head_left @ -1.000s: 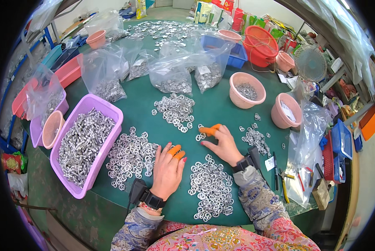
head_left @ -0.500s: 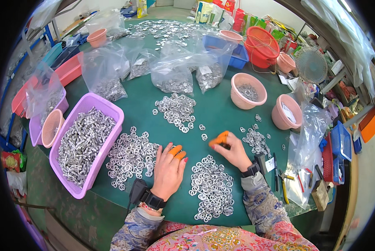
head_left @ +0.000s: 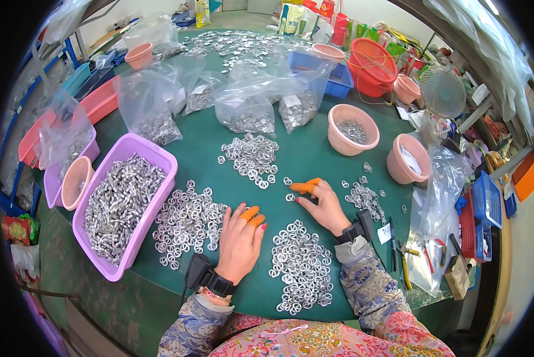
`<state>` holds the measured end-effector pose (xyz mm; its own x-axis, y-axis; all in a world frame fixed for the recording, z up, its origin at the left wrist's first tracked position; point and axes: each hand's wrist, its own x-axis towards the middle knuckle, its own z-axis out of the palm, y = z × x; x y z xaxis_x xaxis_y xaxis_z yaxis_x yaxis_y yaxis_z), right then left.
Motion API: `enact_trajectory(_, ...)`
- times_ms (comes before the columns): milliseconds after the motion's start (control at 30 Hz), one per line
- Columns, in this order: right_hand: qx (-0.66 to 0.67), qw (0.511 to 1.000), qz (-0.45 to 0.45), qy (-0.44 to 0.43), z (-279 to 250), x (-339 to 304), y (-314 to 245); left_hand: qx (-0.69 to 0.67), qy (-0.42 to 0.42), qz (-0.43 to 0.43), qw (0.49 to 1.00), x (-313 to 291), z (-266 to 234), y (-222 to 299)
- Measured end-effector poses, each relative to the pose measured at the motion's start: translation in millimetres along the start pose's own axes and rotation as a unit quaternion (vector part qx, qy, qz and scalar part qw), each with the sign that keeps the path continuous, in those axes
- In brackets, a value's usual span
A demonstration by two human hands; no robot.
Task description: Sorting and inspecting small metal washers or rings on a workbench.
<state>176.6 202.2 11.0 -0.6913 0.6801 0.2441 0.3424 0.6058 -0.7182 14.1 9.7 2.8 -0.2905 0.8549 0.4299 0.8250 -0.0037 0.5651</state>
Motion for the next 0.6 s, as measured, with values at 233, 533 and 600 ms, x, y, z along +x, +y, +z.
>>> enact_trajectory(233,0.072,0.996,-0.009,-0.060,-4.1,1.4,18.4,-0.002,0.005,0.008,1.000,1.0,2.5,-0.2)
enact_trajectory(533,-0.068,0.995,-0.071,0.026,16.7,25.3,7.4,-0.001,0.009,0.007,1.000,1.0,1.4,1.3)
enact_trajectory(600,-0.027,0.998,-0.064,-0.008,11.2,18.9,8.5,0.000,0.007,0.007,1.000,1.0,1.3,1.1)
